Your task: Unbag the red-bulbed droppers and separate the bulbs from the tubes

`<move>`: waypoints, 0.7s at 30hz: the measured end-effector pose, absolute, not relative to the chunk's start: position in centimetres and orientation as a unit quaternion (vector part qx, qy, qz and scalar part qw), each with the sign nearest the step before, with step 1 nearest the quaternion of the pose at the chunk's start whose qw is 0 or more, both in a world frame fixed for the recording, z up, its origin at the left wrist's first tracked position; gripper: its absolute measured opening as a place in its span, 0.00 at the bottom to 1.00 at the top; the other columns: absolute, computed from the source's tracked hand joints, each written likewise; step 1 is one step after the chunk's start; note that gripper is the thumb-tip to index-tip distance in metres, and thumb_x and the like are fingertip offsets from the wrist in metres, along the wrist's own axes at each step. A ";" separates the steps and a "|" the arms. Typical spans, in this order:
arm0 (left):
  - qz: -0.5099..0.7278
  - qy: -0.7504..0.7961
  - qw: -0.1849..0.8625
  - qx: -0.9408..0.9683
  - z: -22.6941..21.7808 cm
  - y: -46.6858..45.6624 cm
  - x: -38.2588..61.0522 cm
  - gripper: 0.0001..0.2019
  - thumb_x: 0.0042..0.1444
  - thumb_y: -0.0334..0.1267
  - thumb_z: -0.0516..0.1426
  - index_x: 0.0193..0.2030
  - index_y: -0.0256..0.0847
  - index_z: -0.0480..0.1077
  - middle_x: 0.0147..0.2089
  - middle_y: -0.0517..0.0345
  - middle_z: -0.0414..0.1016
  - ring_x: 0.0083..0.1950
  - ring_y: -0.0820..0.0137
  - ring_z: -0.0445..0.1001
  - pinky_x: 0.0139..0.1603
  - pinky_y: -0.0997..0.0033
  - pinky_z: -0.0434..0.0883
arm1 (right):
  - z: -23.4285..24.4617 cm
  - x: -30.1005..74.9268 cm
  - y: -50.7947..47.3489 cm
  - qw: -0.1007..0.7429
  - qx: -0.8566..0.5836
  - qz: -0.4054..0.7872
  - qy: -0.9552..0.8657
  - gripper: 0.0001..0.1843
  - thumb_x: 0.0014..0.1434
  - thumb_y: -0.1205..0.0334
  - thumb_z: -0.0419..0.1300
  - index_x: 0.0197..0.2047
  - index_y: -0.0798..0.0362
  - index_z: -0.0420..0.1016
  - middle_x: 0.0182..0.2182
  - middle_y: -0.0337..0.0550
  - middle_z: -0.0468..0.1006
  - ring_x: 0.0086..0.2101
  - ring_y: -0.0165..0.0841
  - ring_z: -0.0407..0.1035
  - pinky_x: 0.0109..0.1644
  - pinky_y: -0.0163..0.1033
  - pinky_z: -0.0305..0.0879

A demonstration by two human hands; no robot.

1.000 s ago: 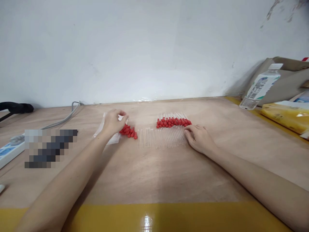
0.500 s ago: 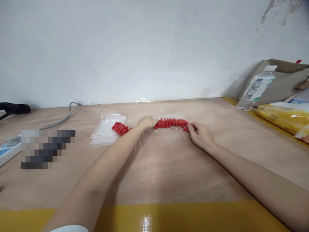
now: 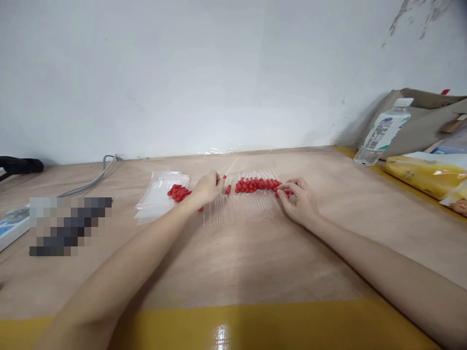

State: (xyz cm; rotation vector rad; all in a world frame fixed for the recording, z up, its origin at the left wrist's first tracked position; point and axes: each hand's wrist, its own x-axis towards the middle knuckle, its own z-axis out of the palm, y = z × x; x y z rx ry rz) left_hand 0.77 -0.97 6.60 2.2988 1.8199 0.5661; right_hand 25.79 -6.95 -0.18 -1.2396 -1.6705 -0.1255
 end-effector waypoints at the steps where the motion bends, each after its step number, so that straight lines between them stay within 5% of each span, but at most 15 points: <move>1: 0.209 0.588 0.067 0.779 6.3 -2.0 0.0 0.09 0.57 0.40 0.48 0.35 0.39 0.64 0.30 0.55 0.70 0.31 0.68 0.69 0.30 0.71 0.62 | -0.1 25.5 -7.2 0.515 -0.492 -0.060 -0.699 0.09 0.55 0.60 0.53 0.36 0.53 0.72 0.36 0.49 0.68 0.36 0.34 0.67 0.36 0.40 0.68; 9: 0.322 0.339 -0.046 0.883 1.7 -8.0 -3.6 0.06 0.59 0.38 0.50 0.33 0.39 0.62 0.29 0.59 0.67 0.29 0.73 0.66 0.30 0.74 0.64 | 1.2 22.1 -9.7 0.397 -0.342 -0.153 -0.838 0.24 0.56 0.56 0.55 0.56 0.53 0.62 0.51 0.51 0.68 0.52 0.40 0.61 0.54 0.49 0.59; 16: 0.335 0.284 -0.045 0.897 0.9 -8.8 -2.6 0.05 0.58 0.37 0.51 0.35 0.39 0.64 0.31 0.57 0.70 0.32 0.72 0.70 0.34 0.73 0.68 | 0.4 20.9 -9.5 0.348 -0.314 -0.161 -0.868 0.10 0.58 0.60 0.54 0.42 0.49 0.73 0.39 0.41 0.77 0.46 0.35 0.66 0.54 0.48 0.55; 21: 0.343 0.257 -0.040 0.903 1.0 -8.8 -1.9 0.14 0.56 0.40 0.55 0.48 0.39 0.65 0.45 0.49 0.72 0.46 0.66 0.72 0.46 0.64 0.70 | 0.2 20.4 -9.7 0.352 -0.313 -0.143 -0.870 0.09 0.59 0.62 0.53 0.39 0.49 0.74 0.36 0.38 0.78 0.42 0.32 0.67 0.52 0.47 0.53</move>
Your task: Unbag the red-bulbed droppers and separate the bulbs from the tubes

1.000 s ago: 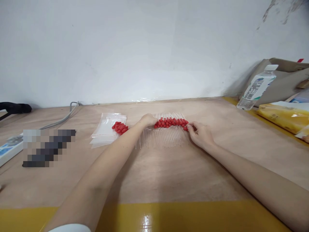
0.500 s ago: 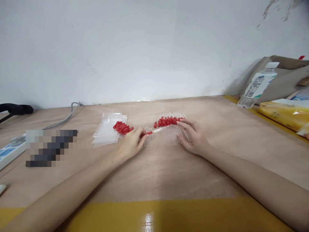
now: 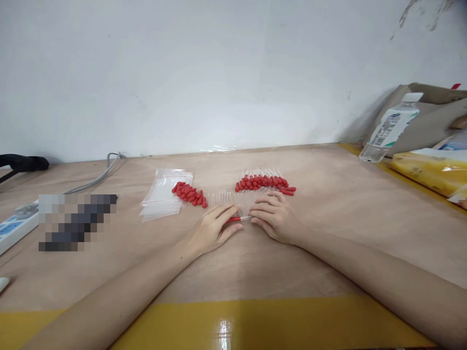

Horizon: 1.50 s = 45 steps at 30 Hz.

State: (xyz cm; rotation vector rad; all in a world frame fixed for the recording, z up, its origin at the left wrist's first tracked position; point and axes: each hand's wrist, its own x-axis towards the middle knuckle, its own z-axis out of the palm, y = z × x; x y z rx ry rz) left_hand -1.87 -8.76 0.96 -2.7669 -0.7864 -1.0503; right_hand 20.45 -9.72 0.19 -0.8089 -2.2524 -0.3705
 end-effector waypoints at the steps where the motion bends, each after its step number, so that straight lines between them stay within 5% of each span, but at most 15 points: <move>1: -0.343 -0.245 0.042 -0.906 0.9 -8.7 -1.7 0.14 0.56 0.39 0.55 0.48 0.39 0.66 0.46 0.50 0.73 0.47 0.66 0.71 0.48 0.64 0.70 | 0.2 20.4 -9.8 0.354 -0.308 -0.142 -0.871 0.09 0.59 0.62 0.53 0.38 0.49 0.74 0.36 0.38 0.78 0.41 0.32 0.67 0.52 0.47 0.53; 9: -0.360 -0.214 0.067 -0.906 0.4 -8.8 -1.3 0.08 0.56 0.35 0.54 0.42 0.38 0.69 0.41 0.52 0.76 0.42 0.69 0.74 0.45 0.67 0.73 | -0.2 19.7 -10.0 0.364 -0.279 -0.109 -0.882 0.10 0.59 0.60 0.53 0.42 0.51 0.72 0.36 0.42 0.77 0.41 0.33 0.67 0.50 0.46 0.57; 20: -0.334 -0.171 0.096 -0.922 1.2 -9.5 -1.1 0.07 0.58 0.32 0.51 0.41 0.37 0.68 0.39 0.52 0.75 0.45 0.68 0.73 0.48 0.66 0.73 | 0.2 19.3 -10.4 0.399 -0.209 -0.079 -0.889 0.07 0.59 0.68 0.52 0.32 0.56 0.70 0.30 0.45 0.75 0.34 0.30 0.68 0.40 0.38 0.67; 40: -0.312 -0.173 0.022 -0.934 1.1 -9.7 -1.7 0.06 0.58 0.32 0.51 0.41 0.36 0.67 0.39 0.53 0.75 0.44 0.68 0.72 0.49 0.66 0.70 | 0.1 21.4 -10.8 0.365 -0.141 -0.238 -0.889 0.08 0.57 0.70 0.55 0.41 0.60 0.70 0.35 0.47 0.76 0.45 0.34 0.68 0.49 0.42 0.66; 45: -0.337 -0.220 0.062 -0.913 1.0 -9.1 -2.9 0.06 0.58 0.32 0.51 0.39 0.38 0.68 0.41 0.54 0.74 0.46 0.68 0.70 0.48 0.65 0.69 | 0.7 23.3 -10.2 0.406 -0.259 -0.208 -0.851 0.06 0.55 0.70 0.57 0.38 0.58 0.72 0.32 0.46 0.76 0.39 0.33 0.68 0.44 0.39 0.64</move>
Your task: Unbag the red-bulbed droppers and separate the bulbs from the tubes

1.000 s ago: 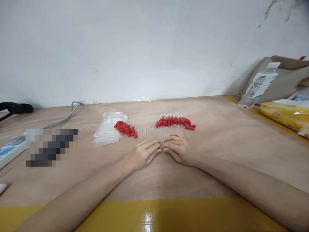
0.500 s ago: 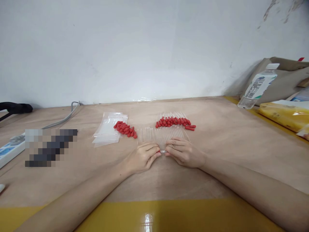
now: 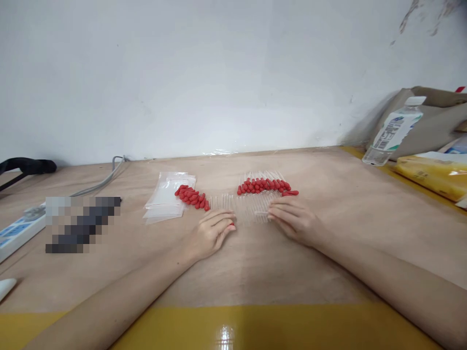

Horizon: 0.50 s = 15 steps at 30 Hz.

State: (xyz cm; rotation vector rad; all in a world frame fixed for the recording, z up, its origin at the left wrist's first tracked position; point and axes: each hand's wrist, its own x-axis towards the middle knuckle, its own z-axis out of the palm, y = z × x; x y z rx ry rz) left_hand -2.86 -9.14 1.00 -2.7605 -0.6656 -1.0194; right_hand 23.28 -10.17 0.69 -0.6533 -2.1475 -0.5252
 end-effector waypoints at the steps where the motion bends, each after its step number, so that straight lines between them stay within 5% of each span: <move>1: -0.339 -0.242 0.079 -0.906 1.2 -8.8 -3.2 0.06 0.58 0.33 0.52 0.38 0.39 0.69 0.40 0.54 0.74 0.44 0.68 0.70 0.45 0.65 0.69 | 0.8 23.7 -9.9 0.409 -0.303 -0.213 -0.834 0.06 0.55 0.68 0.57 0.37 0.57 0.73 0.30 0.44 0.76 0.36 0.32 0.68 0.42 0.39 0.63; 5: -0.354 -0.391 0.098 -0.844 3.5 -6.2 -5.5 0.11 0.59 0.39 0.49 0.36 0.38 0.72 0.33 0.53 0.68 0.35 0.69 0.68 0.36 0.68 0.69 | 0.8 25.2 -8.7 0.377 -0.460 -0.252 -0.764 0.09 0.57 0.63 0.54 0.36 0.53 0.75 0.25 0.41 0.74 0.28 0.31 0.66 0.35 0.39 0.56; 15: -0.311 -0.658 0.013 -0.686 7.6 1.2 -11.1 0.15 0.51 0.40 0.52 0.44 0.39 0.72 0.32 0.57 0.74 0.35 0.68 0.71 0.39 0.72 0.67 | 0.0 25.6 -8.0 0.349 -0.551 -0.113 -0.749 0.10 0.53 0.66 0.50 0.36 0.57 0.70 0.28 0.45 0.75 0.30 0.35 0.68 0.34 0.37 0.61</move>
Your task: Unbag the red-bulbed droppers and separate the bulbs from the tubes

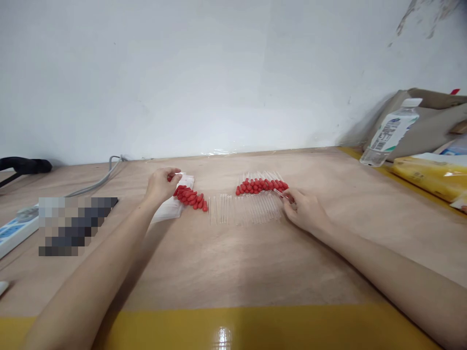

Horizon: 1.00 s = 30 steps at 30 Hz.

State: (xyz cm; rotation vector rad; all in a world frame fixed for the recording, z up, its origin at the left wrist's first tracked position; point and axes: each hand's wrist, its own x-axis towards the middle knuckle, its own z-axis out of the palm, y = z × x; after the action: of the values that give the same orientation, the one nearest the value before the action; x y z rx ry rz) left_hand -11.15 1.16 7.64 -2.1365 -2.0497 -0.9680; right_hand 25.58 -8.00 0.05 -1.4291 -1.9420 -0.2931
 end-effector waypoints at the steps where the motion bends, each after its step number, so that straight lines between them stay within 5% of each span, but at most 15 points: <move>1: -0.316 -0.666 0.014 -0.675 7.4 1.4 -11.1 0.15 0.50 0.41 0.53 0.43 0.39 0.72 0.33 0.57 0.74 0.35 0.68 0.72 0.39 0.72 0.67 | 0.0 25.5 -8.0 0.352 -0.549 -0.107 -0.751 0.09 0.53 0.66 0.50 0.35 0.56 0.70 0.28 0.45 0.75 0.30 0.35 0.68 0.34 0.37 0.62; 10: -0.267 -0.681 0.009 -0.682 5.3 2.2 -10.9 0.12 0.49 0.43 0.55 0.37 0.39 0.73 0.35 0.55 0.76 0.36 0.66 0.72 0.39 0.70 0.67 | -0.5 25.2 -7.8 0.370 -0.505 -0.114 -0.771 0.11 0.55 0.65 0.49 0.34 0.56 0.72 0.28 0.47 0.74 0.26 0.33 0.67 0.32 0.38 0.63; 17: -0.346 -0.563 0.130 -0.739 6.4 -0.1 -8.9 0.15 0.55 0.45 0.50 0.35 0.39 0.73 0.33 0.54 0.72 0.38 0.66 0.70 0.44 0.66 0.65 | -0.6 25.4 -7.8 0.323 -0.530 -0.106 -0.777 0.17 0.56 0.51 0.53 0.37 0.54 0.74 0.30 0.47 0.74 0.32 0.36 0.69 0.40 0.42 0.62; 21: -0.224 -0.373 0.110 -0.894 5.5 -3.6 -5.4 0.21 0.56 0.52 0.49 0.48 0.41 0.69 0.49 0.50 0.69 0.52 0.62 0.66 0.54 0.61 0.61 | 0.2 25.7 -8.1 0.309 -0.492 -0.093 -0.808 0.25 0.52 0.43 0.55 0.45 0.53 0.72 0.37 0.49 0.73 0.40 0.39 0.67 0.45 0.47 0.61; 24: -0.107 -0.303 0.120 -0.939 4.0 -5.3 -3.9 0.35 0.52 0.60 0.48 0.62 0.41 0.54 0.63 0.45 0.54 0.64 0.55 0.51 0.61 0.50 0.49 | 0.8 26.0 -8.3 0.255 -0.397 -0.073 -0.879 0.40 0.45 0.36 0.58 0.56 0.51 0.62 0.48 0.53 0.67 0.48 0.43 0.61 0.50 0.52 0.57; 27: -0.052 -0.291 0.125 -0.947 3.0 -5.2 -4.0 0.39 0.53 0.62 0.44 0.65 0.39 0.44 0.67 0.43 0.45 0.67 0.56 0.43 0.64 0.49 0.39 | 0.9 26.2 -8.1 0.226 -0.366 -0.082 -0.899 0.45 0.45 0.34 0.56 0.61 0.50 0.55 0.54 0.54 0.61 0.54 0.45 0.54 0.54 0.55 0.52; 30: -0.036 -0.276 0.135 -0.951 2.9 -4.4 -4.5 0.36 0.56 0.59 0.42 0.65 0.39 0.44 0.66 0.43 0.44 0.67 0.59 0.42 0.64 0.49 0.35 | 0.5 26.4 -7.4 0.231 -0.382 -0.102 -0.889 0.47 0.44 0.33 0.56 0.62 0.49 0.52 0.56 0.54 0.58 0.56 0.47 0.51 0.56 0.56 0.50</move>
State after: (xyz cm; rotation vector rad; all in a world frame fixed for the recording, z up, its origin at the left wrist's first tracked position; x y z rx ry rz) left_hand -4.47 -4.40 2.90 -2.7546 -0.8004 -0.1029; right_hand 26.40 -7.41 0.53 -1.0511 -2.4437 -0.2810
